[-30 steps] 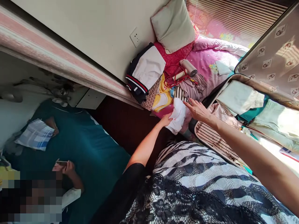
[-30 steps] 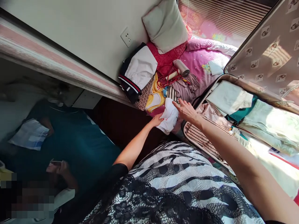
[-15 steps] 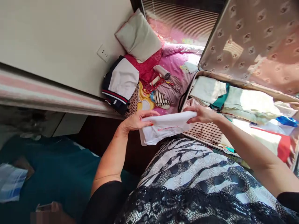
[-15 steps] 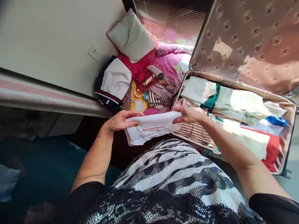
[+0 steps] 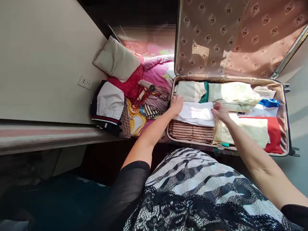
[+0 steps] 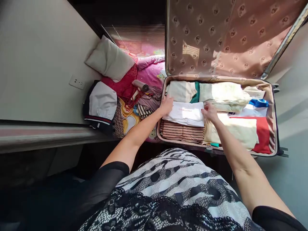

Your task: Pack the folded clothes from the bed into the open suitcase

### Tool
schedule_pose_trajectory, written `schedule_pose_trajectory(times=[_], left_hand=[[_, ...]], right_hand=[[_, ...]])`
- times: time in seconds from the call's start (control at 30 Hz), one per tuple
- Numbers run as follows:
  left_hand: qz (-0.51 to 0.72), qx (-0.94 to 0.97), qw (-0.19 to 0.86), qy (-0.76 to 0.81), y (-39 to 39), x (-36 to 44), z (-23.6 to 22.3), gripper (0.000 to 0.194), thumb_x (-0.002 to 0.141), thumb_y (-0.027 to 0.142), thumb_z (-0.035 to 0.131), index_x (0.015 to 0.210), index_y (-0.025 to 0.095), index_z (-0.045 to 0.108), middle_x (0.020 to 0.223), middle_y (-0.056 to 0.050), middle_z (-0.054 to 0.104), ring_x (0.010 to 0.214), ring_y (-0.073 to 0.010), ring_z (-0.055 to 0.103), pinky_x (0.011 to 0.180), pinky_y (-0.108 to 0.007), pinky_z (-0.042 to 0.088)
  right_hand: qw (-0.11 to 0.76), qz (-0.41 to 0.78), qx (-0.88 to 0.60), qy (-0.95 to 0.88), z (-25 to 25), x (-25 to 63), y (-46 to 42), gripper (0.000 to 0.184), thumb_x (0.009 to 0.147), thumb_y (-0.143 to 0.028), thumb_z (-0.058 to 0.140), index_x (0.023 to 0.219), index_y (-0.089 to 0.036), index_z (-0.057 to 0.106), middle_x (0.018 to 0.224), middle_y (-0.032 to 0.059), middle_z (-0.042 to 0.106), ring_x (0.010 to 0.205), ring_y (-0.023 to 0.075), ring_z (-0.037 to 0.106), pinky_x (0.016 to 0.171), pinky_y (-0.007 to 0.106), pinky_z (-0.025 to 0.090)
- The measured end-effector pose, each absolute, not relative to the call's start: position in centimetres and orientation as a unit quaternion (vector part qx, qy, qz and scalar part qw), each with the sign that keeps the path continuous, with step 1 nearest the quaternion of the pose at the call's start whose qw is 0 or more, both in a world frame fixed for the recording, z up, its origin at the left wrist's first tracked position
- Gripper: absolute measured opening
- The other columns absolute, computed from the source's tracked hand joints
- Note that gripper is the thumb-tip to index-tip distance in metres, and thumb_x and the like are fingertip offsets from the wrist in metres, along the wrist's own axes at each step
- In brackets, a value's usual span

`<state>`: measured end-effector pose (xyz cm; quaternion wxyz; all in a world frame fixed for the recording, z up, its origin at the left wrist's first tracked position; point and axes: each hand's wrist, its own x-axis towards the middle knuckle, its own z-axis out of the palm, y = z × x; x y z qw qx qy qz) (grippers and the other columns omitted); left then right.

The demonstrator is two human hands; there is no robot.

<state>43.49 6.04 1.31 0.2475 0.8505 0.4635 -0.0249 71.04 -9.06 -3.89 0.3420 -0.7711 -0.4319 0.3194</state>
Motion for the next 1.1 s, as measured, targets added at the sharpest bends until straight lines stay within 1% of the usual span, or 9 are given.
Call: schedule_pose_trajectory(times=[0.1,0.17,0.27,0.47,0.6,0.77,0.87,0.93,1.1], left_hand=[[0.011,0.901,0.183,0.394,1.6,44.5,-0.3,0.063,0.104,0.029,0.069,0.165,0.02,0.057,0.186,-0.018,0.028,0.175,-0.0418,0.017,0.141,-0.063,0.013],[0.011,0.919,0.179,0.35,-0.5,44.0,-1.7,0.075,0.102,0.043,0.073,0.172,0.025,0.051,0.188,-0.013,0.022,0.176,-0.0426,0.004,0.141,-0.066,0.003],[-0.034,0.905,0.208,0.369,-2.1,42.9,-4.3,0.084,0.102,0.059,0.069,0.175,0.026,0.045,0.189,-0.014,0.018,0.175,-0.0486,0.003,0.136,-0.078,0.001],[-0.033,0.868,0.258,0.424,-2.1,42.6,-8.2,0.082,0.102,0.062,0.067,0.175,0.03,0.046,0.189,-0.015,0.016,0.175,-0.0499,0.003,0.132,-0.083,0.0],[0.049,0.857,0.309,0.41,-1.8,42.2,-7.9,0.078,0.099,0.068,0.069,0.166,0.029,0.06,0.185,-0.018,0.029,0.173,-0.0507,0.014,0.132,-0.083,0.007],[0.375,0.714,0.348,0.478,-0.6,36.2,-7.5,0.056,0.105,0.06,0.064,0.144,0.021,0.074,0.163,-0.021,0.058,0.157,-0.0356,0.051,0.129,-0.053,0.044],[0.406,0.451,0.372,0.702,1.5,30.5,-8.9,0.036,0.109,0.039,0.061,0.137,0.018,0.071,0.144,-0.021,0.069,0.136,-0.0281,0.069,0.112,-0.041,0.058],[0.342,0.313,0.377,0.802,3.2,27.2,-10.3,0.033,0.108,0.028,0.061,0.137,0.014,0.068,0.138,-0.024,0.072,0.128,-0.0288,0.073,0.11,-0.042,0.058],[0.298,0.281,0.381,0.829,7.1,23.5,-13.7,0.043,0.099,0.016,0.072,0.142,0.014,0.065,0.151,-0.024,0.067,0.148,-0.03,0.062,0.125,-0.042,0.044]], right_hand=[[0.255,0.187,-0.8,-0.509,-4.7,69.0,-10.4,0.074,0.094,-0.054,0.067,0.154,-0.01,0.058,0.156,0.0308,0.057,0.145,0.0467,0.051,0.118,0.07,0.043],[0.182,0.105,-0.775,-0.595,-5.1,66.9,-11.3,0.075,0.102,-0.053,0.06,0.165,-0.014,0.052,0.175,0.0285,0.039,0.16,0.0499,0.034,0.122,0.072,0.037],[0.092,0.077,-0.722,-0.681,-6.1,64.2,-12.6,0.068,0.107,-0.056,0.055,0.168,-0.024,0.055,0.182,0.0224,0.032,0.165,0.052,0.025,0.121,0.074,0.036],[0.011,0.072,-0.709,-0.702,-8.1,63.1,-13.0,0.061,0.112,-0.057,0.047,0.164,-0.029,0.062,0.18,0.0214,0.037,0.16,0.0531,0.035,0.113,0.076,0.043],[0.017,0.027,-0.699,-0.714,-6.6,63.2,-13.0,0.06,0.112,-0.053,0.047,0.16,-0.023,0.066,0.175,0.0263,0.043,0.158,0.0551,0.036,0.113,0.078,0.039],[0.073,0.013,-0.645,-0.76,-4.6,59.9,-13.3,0.06,0.112,-0.049,0.049,0.167,-0.024,0.056,0.179,0.0248,0.037,0.166,0.0466,0.03,0.123,0.067,0.033],[0.078,0.062,-0.598,-0.795,-4.9,56.6,-13.7,0.064,0.113,-0.046,0.049,0.174,-0.03,0.045,0.18,0.0205,0.037,0.167,0.0423,0.032,0.125,0.061,0.035],[0.073,0.083,-0.589,-0.8,-5.5,54.8,-14.0,0.067,0.114,-0.045,0.047,0.178,-0.032,0.037,0.179,0.0201,0.039,0.165,0.0415,0.036,0.125,0.061,0.035],[0.066,0.103,-0.599,-0.791,-7.0,53.7,-14.6,0.074,0.113,-0.044,0.046,0.182,-0.034,0.022,0.18,0.0193,0.036,0.162,0.0417,0.04,0.127,0.065,0.035]])
